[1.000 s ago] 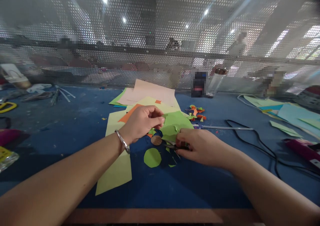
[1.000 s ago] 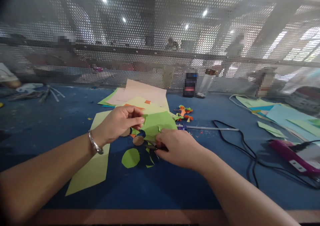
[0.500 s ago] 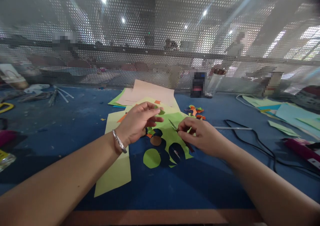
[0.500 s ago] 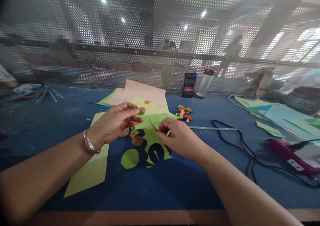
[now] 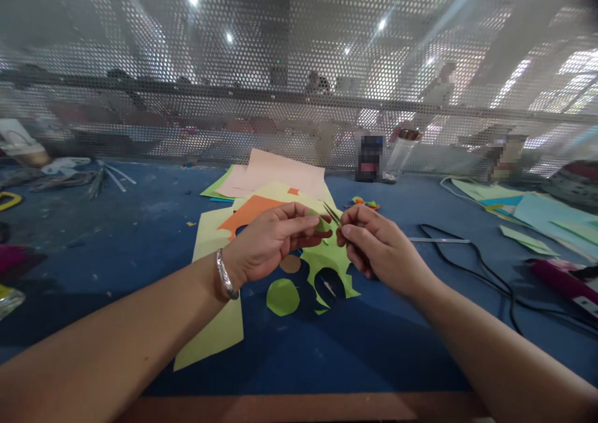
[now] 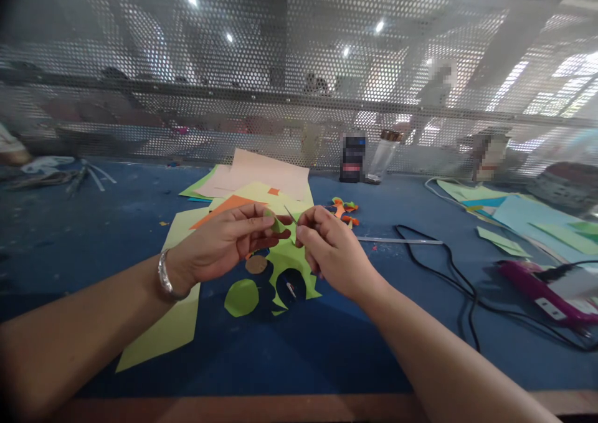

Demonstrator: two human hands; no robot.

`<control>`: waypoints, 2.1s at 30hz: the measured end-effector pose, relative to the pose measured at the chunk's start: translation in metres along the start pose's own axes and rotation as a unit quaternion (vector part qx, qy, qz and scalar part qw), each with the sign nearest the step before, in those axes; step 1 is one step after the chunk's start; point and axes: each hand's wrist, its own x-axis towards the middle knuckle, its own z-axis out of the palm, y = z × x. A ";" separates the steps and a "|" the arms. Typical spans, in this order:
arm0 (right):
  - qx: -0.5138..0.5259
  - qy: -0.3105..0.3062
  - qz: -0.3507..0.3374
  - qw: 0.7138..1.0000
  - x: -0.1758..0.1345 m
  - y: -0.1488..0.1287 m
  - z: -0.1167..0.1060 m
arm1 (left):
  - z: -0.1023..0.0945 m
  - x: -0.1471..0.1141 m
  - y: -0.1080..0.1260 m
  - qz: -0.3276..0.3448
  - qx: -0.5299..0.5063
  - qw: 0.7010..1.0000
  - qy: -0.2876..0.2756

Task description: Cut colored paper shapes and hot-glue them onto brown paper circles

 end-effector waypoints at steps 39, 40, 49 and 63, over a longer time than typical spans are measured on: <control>-0.190 0.052 -0.100 0.975 -0.007 -0.004 -0.003 | -0.003 -0.003 0.002 -0.028 0.208 0.978 0.006; -0.185 0.055 -0.097 0.976 -0.007 -0.005 -0.004 | -0.006 -0.003 0.003 -0.025 0.262 0.965 0.010; -0.220 0.059 -0.099 0.969 -0.005 -0.001 -0.006 | -0.026 0.000 0.013 -0.032 0.479 0.874 -0.077; -0.473 -0.111 -0.029 0.874 -0.005 0.005 0.002 | -0.034 0.000 0.018 -0.087 0.477 0.869 -0.093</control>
